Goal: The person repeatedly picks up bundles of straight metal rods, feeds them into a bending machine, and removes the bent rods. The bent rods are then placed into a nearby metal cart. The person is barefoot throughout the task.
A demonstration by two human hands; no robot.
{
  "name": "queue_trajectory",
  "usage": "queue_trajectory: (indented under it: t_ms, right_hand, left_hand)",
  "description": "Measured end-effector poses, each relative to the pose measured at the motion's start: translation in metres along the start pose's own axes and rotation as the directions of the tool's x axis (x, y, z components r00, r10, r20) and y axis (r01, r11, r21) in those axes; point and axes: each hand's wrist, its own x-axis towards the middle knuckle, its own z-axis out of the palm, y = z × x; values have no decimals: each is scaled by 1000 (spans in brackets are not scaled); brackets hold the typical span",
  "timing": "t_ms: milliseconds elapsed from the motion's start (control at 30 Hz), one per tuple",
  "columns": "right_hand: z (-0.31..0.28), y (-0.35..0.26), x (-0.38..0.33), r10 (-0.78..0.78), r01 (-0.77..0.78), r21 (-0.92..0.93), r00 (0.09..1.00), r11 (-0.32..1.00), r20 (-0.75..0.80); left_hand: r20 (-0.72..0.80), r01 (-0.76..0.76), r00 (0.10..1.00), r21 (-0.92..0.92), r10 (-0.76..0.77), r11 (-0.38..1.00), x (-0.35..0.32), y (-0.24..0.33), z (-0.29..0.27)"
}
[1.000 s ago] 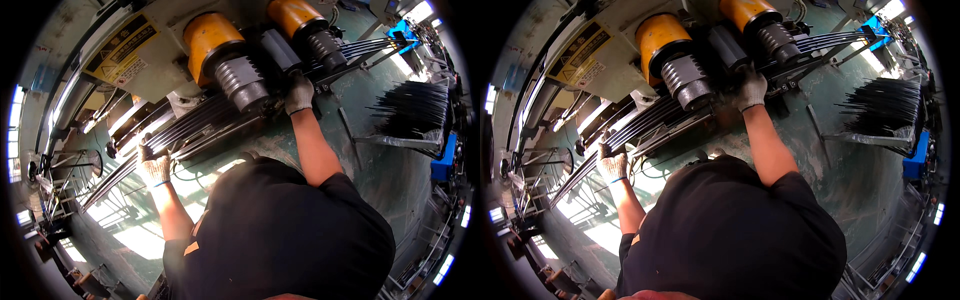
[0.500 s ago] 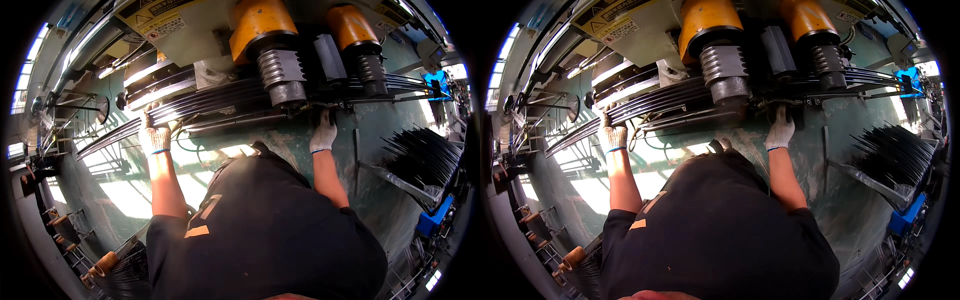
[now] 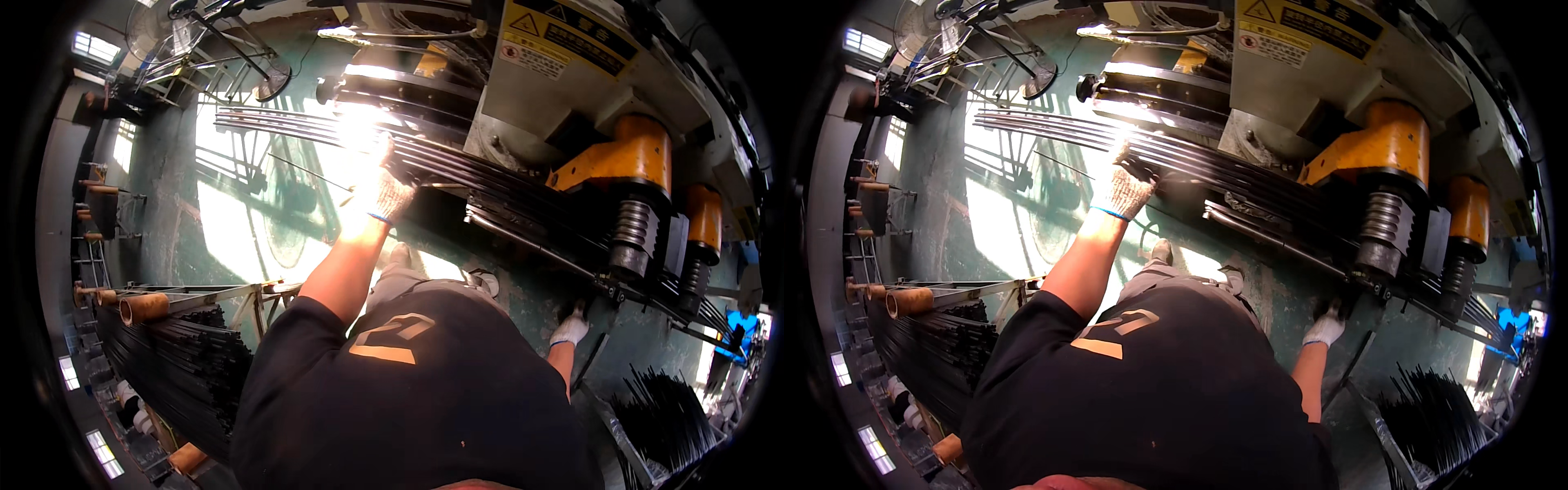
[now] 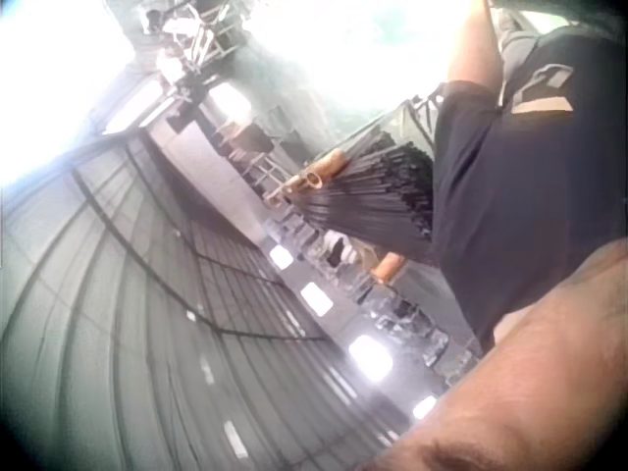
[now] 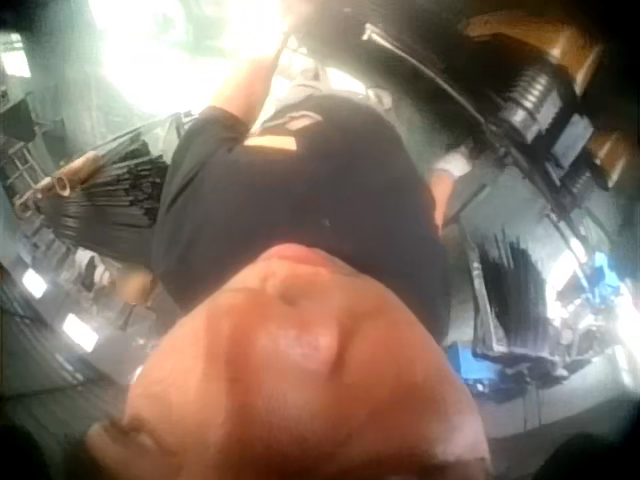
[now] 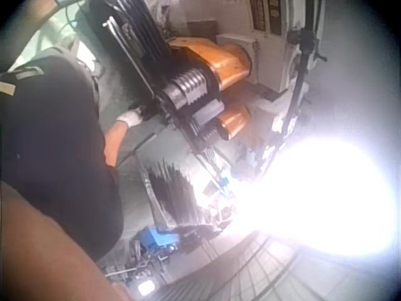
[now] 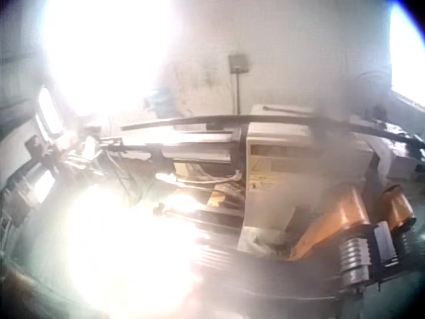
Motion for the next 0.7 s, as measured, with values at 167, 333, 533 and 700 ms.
queue_trajectory:
  t_ms: [167,333,533,700]
  right_hand:
    - [-32,93,-15,112,-117,-76,991,990,-76]
    - [-16,139,-100,567,-570,32,821,821,56]
    - [9,158,-162,506,-477,-175,836,861,212]
    - [36,136,-181,351,-361,-35,873,932,338]
  left_hand:
    - [45,-158,986,-82,163,984,30,173,-59]
    - [-265,-425,853,152,451,893,73,347,-104]
    - [-202,-499,812,246,548,831,112,471,-155]
    - [-141,-406,867,357,478,841,136,510,-180]
